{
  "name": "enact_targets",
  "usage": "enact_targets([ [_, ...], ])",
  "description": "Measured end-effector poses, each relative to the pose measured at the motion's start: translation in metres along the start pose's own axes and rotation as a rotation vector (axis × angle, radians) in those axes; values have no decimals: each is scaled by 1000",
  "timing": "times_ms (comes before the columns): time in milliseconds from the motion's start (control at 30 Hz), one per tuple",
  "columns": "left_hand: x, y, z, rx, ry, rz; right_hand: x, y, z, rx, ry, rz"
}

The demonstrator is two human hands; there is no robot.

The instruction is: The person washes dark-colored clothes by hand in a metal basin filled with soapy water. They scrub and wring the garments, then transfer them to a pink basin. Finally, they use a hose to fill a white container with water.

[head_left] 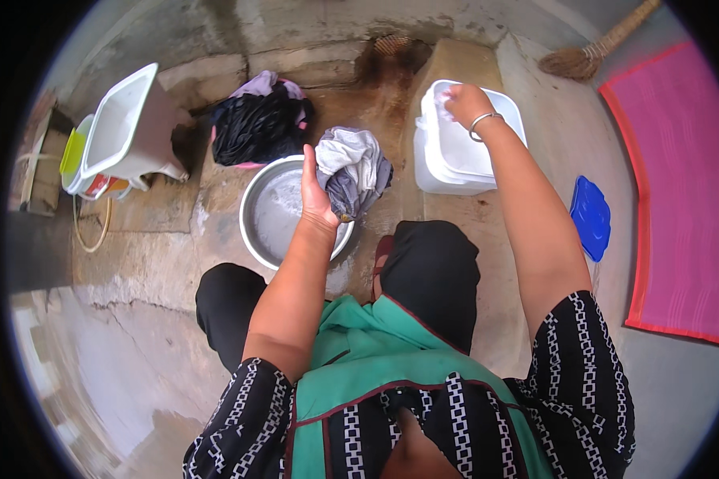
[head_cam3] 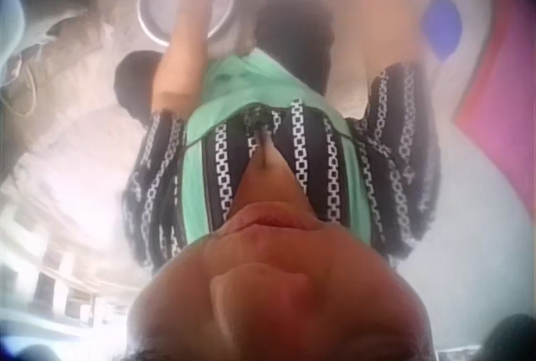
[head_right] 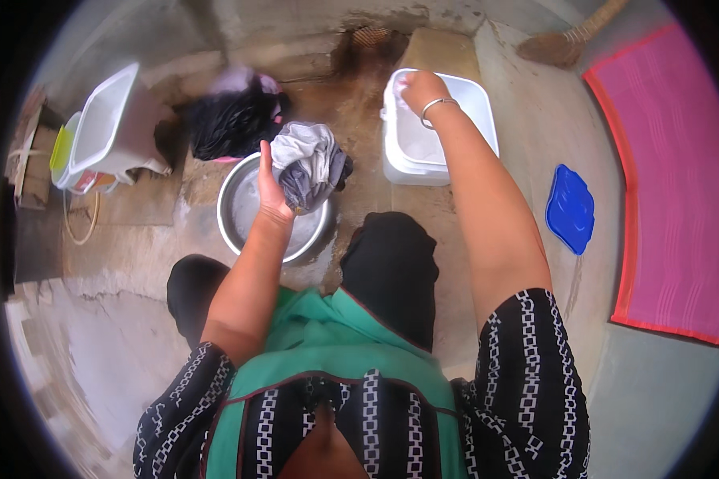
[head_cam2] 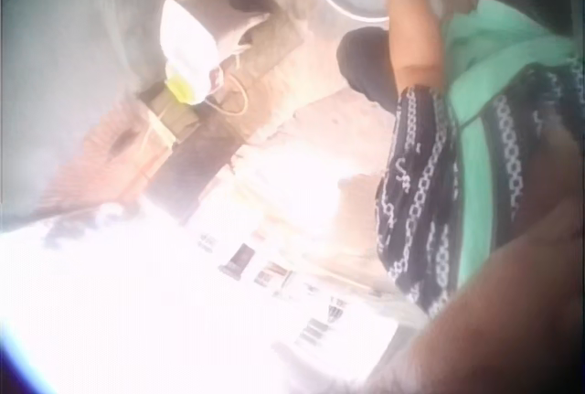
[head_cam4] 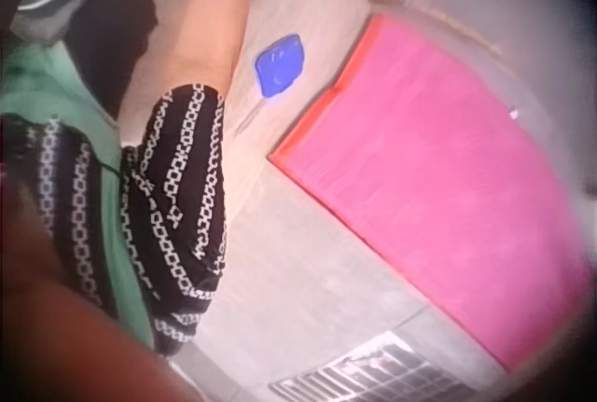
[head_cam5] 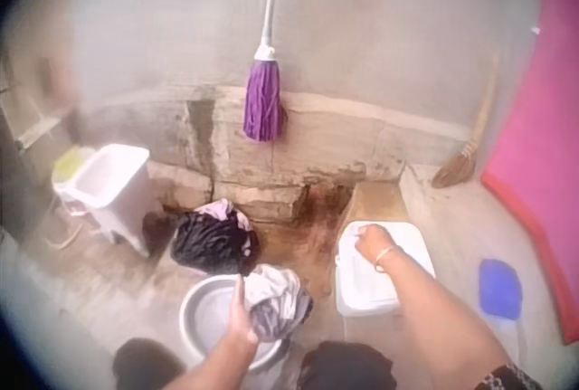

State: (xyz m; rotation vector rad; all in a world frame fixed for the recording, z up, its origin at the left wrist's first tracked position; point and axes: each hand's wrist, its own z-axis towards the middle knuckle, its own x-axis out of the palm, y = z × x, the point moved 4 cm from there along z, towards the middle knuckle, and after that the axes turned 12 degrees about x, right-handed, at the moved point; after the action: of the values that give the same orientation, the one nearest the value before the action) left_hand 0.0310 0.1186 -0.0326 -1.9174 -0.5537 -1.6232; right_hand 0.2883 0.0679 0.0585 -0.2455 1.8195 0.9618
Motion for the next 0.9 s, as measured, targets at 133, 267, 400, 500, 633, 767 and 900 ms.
enact_targets([
  [133, 0, -1, 1, 19, 52, -39, 51, 86, -24, -406, 279, 116],
  [267, 3, -12, -6, 98, -26, -62, 120, 118, -94, -814, -157, -24],
  [400, -15, -44, -31, 243, -161, -111, 118, 132, -174, -933, -113, 186],
  [500, -20, -79, -71, 302, -206, -227, 128, 163, -191, -824, -51, 94],
  [633, -84, -126, -47, 413, -178, -288, 208, 180, -211, -922, -338, 20],
  [767, -92, -139, -61, 444, -51, -260, 220, 193, -208, -864, -113, 29],
  [900, -62, -119, -83, 398, -206, -181, 200, 214, -163, -911, -323, 84],
])
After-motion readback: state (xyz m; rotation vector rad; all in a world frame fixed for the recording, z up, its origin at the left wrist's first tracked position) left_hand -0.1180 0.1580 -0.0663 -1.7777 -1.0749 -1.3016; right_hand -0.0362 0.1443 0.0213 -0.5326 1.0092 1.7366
